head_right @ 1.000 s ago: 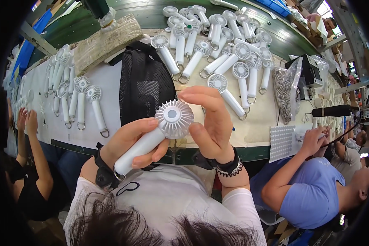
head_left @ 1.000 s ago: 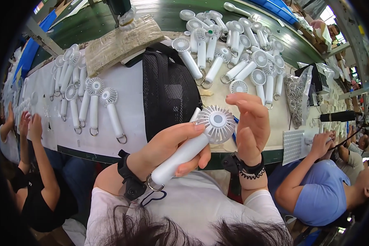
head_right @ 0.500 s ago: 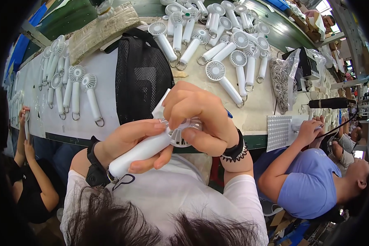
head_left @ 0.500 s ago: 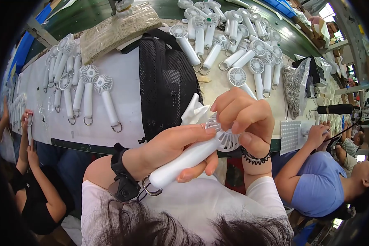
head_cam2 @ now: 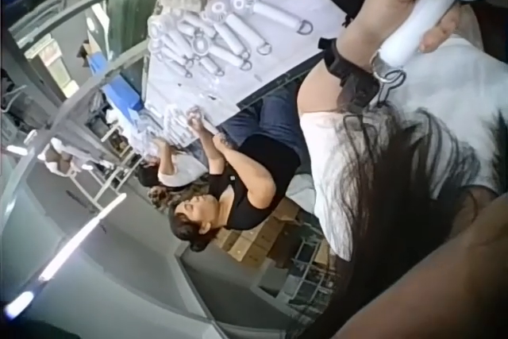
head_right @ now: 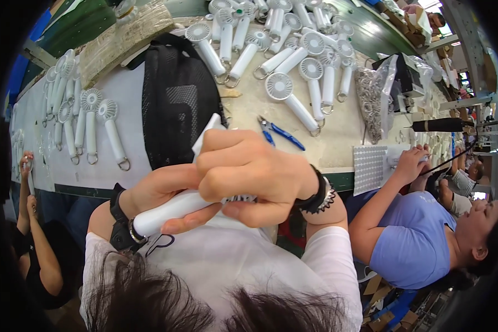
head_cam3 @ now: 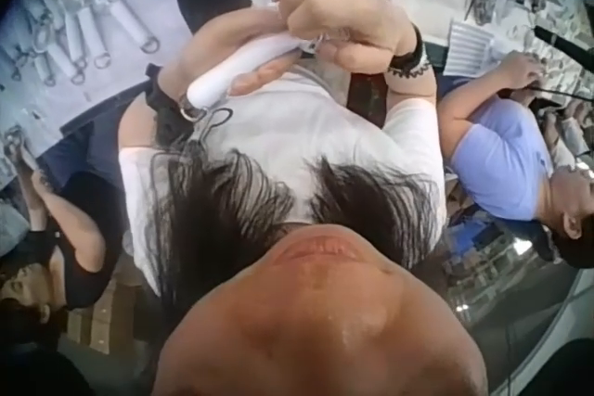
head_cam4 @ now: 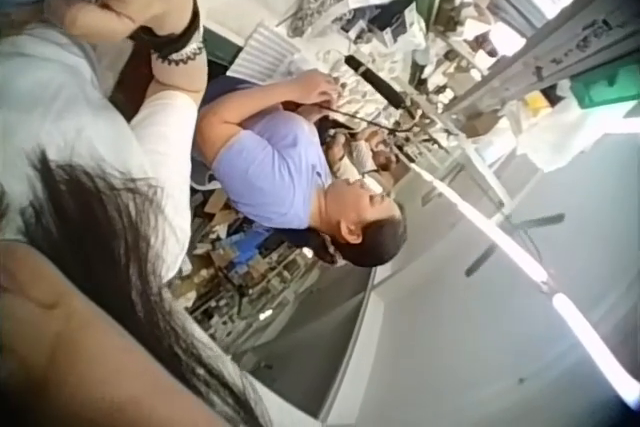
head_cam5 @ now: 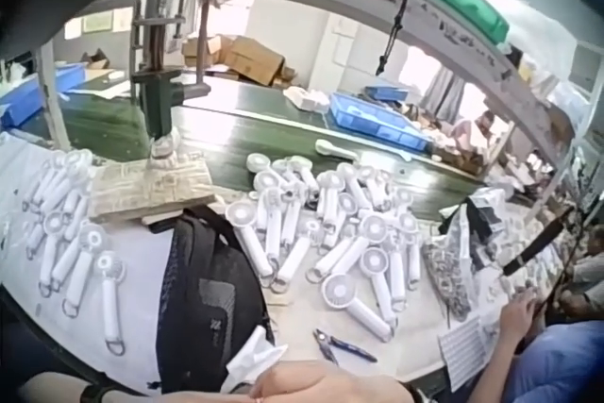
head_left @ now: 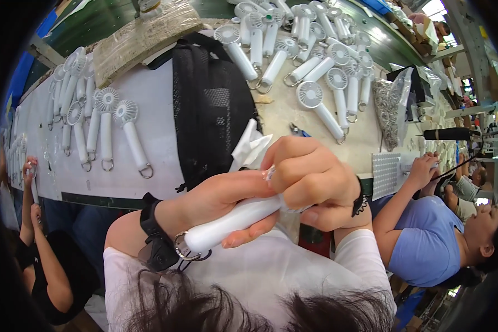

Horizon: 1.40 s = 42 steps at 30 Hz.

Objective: The person assembles a handheld fan by inserting a circuit board into the fan head, trimming the wires with shears, and pressing a plastic cap over the assembly. They then place the fan under a press and set it aside on the table.

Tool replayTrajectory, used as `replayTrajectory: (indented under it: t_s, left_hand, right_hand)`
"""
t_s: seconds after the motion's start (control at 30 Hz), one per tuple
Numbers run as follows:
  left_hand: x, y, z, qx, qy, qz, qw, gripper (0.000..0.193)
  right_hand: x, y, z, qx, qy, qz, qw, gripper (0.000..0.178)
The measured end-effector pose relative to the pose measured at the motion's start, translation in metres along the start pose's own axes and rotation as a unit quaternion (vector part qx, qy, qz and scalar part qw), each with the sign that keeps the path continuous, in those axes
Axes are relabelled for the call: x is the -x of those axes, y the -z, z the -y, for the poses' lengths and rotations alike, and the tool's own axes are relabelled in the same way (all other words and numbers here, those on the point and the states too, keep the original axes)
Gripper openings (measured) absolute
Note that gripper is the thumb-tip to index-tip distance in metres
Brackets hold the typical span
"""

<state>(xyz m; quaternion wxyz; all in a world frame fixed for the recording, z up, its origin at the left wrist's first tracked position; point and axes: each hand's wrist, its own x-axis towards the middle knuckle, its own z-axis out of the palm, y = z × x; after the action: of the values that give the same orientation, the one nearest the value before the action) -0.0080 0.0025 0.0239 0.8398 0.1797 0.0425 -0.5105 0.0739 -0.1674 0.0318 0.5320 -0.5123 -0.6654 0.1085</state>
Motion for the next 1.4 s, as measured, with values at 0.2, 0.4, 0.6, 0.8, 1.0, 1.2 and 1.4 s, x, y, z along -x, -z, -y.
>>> replayTrajectory:
  t_s: [0.2,0.4,0.6,0.8,1.0,1.2,1.4]
  left_hand:
    - [-0.001,0.001,-0.001,-0.017,0.004,0.029,0.999,0.035]
    - [-0.004,-0.001,-0.002,-0.034,0.019,0.044,0.998,0.045]
    - [-0.006,0.0,-0.004,-0.008,0.032,0.061,0.998,0.036]
    - [-0.004,-0.002,-0.004,0.056,0.058,0.052,0.995,0.043]
    - [-0.006,0.007,-0.001,0.059,0.057,0.091,0.992,0.04]
    - [-0.006,0.01,0.0,0.041,0.064,0.102,0.992,0.035]
    - [-0.004,0.01,0.0,0.03,0.068,0.074,0.994,0.028]
  right_hand:
    - [0.007,0.004,0.004,0.025,-0.013,0.031,0.999,0.015]
    - [0.013,-0.001,0.006,-0.052,-0.046,-0.116,0.991,0.015]
    - [0.013,-0.003,0.003,-0.071,-0.033,-0.153,0.985,0.016]
    - [0.012,-0.003,0.007,-0.042,-0.009,-0.132,0.99,0.016]
    - [0.012,-0.002,0.004,-0.027,0.023,-0.096,0.995,0.017]
    - [0.012,0.004,0.015,-0.022,-0.025,-0.006,0.999,0.017]
    - [0.012,0.001,0.019,0.011,-0.05,0.028,0.998,0.017]
